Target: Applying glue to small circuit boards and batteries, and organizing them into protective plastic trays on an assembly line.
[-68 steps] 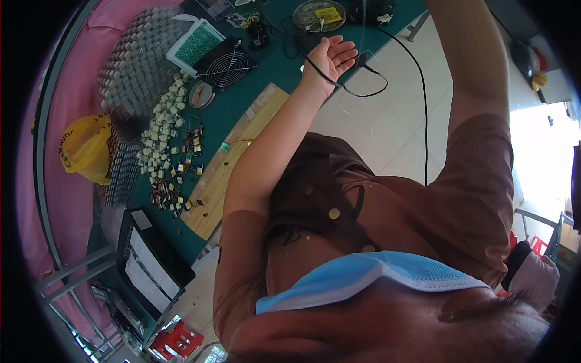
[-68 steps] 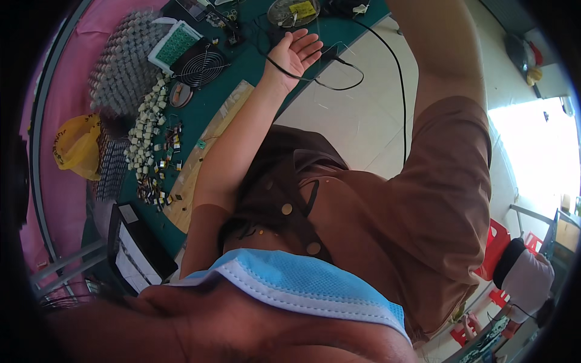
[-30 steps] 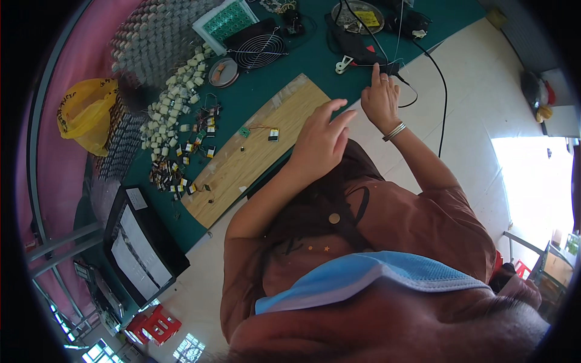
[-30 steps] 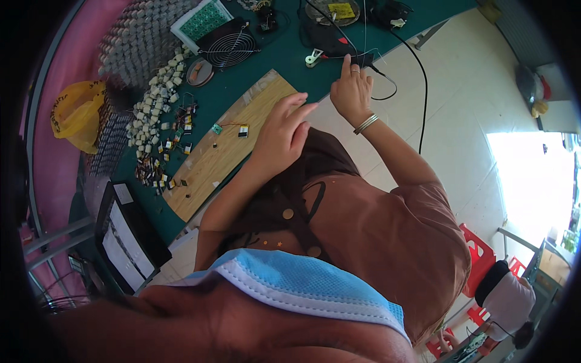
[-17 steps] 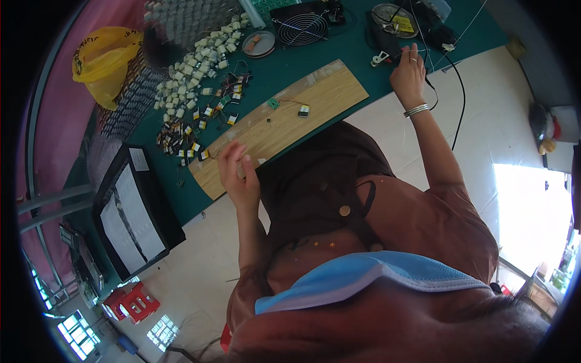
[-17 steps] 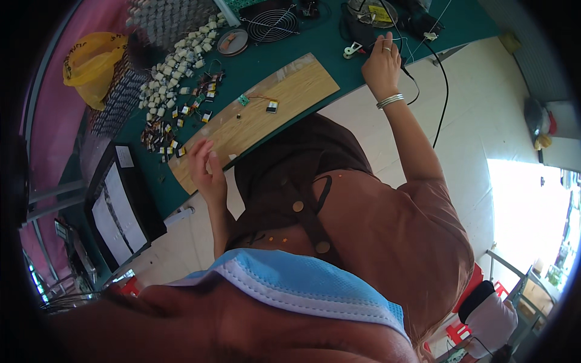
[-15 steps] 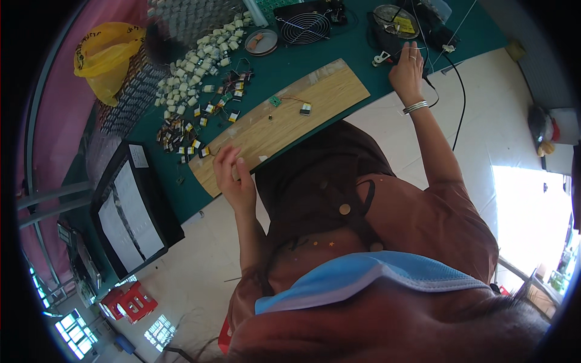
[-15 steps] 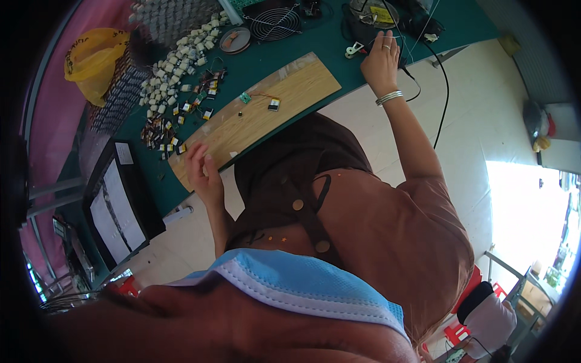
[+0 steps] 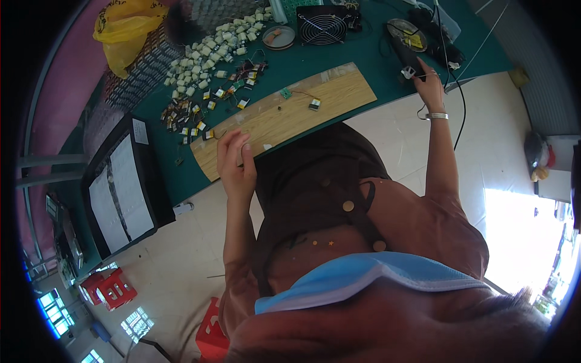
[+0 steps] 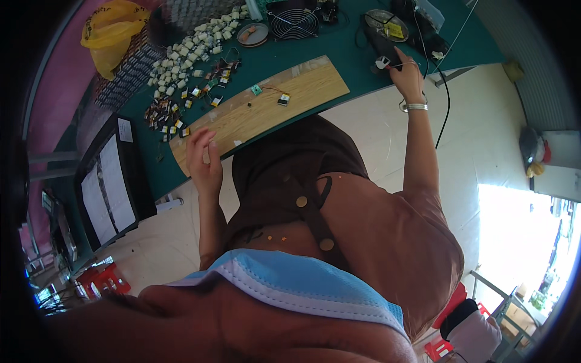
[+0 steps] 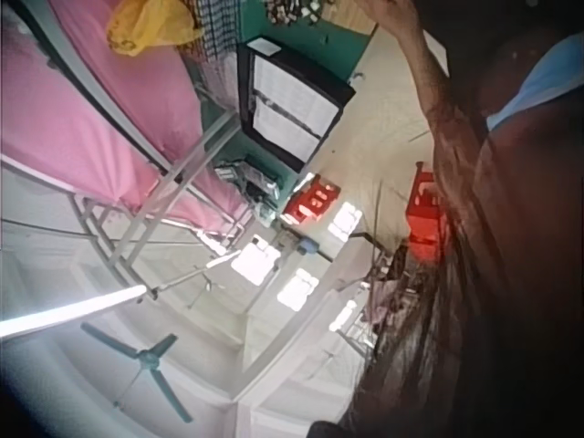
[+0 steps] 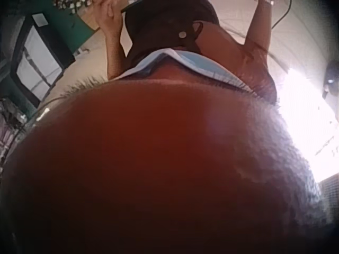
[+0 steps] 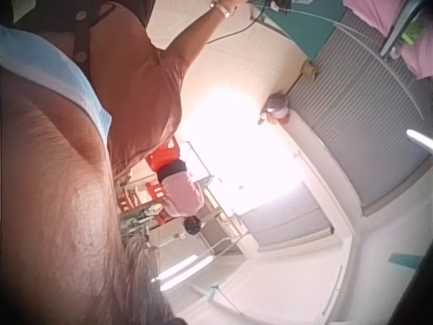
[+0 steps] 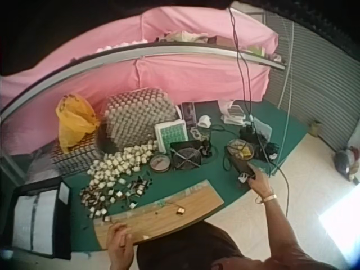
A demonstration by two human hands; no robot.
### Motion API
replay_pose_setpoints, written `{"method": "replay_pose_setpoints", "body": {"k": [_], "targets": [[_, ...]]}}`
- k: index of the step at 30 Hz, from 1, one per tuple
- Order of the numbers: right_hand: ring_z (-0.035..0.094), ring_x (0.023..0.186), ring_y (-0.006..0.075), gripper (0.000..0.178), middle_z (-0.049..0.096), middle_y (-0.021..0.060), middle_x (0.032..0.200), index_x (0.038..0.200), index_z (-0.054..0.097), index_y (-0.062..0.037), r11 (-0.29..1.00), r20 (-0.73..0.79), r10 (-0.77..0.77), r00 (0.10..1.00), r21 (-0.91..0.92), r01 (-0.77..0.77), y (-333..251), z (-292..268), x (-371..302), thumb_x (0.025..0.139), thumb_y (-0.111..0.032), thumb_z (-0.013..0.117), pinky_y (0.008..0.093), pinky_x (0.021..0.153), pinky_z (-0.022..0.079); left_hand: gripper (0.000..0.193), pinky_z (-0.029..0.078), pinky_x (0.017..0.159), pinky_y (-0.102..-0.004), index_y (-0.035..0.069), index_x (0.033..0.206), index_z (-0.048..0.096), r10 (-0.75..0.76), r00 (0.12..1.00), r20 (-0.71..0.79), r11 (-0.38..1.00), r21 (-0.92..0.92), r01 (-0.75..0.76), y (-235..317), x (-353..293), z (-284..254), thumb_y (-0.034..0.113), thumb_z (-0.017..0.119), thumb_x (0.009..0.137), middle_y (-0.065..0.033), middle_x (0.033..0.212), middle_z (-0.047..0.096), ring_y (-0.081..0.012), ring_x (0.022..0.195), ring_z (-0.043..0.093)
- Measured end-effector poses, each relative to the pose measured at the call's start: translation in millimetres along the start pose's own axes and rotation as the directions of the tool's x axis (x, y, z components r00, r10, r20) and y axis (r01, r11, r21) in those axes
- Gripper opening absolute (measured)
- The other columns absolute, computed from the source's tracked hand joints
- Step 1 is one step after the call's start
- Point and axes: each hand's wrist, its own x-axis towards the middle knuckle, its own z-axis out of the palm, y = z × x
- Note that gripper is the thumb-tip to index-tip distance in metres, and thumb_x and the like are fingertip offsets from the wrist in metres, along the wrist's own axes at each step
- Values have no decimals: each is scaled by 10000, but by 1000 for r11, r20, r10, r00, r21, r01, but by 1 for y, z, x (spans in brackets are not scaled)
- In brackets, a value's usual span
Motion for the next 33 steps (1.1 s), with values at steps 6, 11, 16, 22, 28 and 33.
{"method": "replay_pose_setpoints", "body": {"k": [6,11,16,22,28,33], "targets": [[568,905,146,616,629,101,1054,1266,548,7,619,207,-176,962,783,-55,58,-33,-29,675,-168,557,252,784,448,199,487,762,-320,25,1047,629,118,971,209,991,-85,-102,37,68,24,-4,521,883,-127,1096,586,-259,934,606],[581,863,207,750,626,125,1029,1212,562,22,155,134,-314,940,984,-89,118,-14,-33,590,-353,748,323,844,461,302,494,746,-325,12,1125,594,176,802,571,974,-221,-57,52,145,125,-65,453,870,-137,1047,595,-246,879,626],[543,788,266,785,575,134,949,1242,493,8,-272,-85,-464,882,961,-51,71,-44,-12,528,-245,699,626,982,341,378,492,802,-351,-13,1222,550,247,602,759,961,-114,-252,55,203,288,6,501,847,-161,1068,602,-293,937,613],[505,721,221,679,473,126,836,1227,459,63,-526,-180,-301,937,850,-6,75,-77,4,652,-242,652,609,923,426,320,497,821,-443,-20,1092,621,22,862,507,995,69,-66,78,238,431,86,580,793,-218,1046,640,-356,964,620],[494,686,192,644,470,110,839,1231,484,38,-492,-333,-217,917,849,192,100,-102,9,679,-255,643,504,772,500,134,523,743,-401,40,884,670,69,849,523,997,-56,-47,71,254,450,97,625,771,-130,886,686,-298,827,660],[462,680,178,617,451,92,835,1239,514,-10,-534,-400,-220,890,813,233,112,-101,14,687,-253,647,428,720,451,156,519,726,-379,21,883,648,49,680,732,988,-136,75,76,254,441,77,666,739,-134,868,677,-287,827,662]]}}
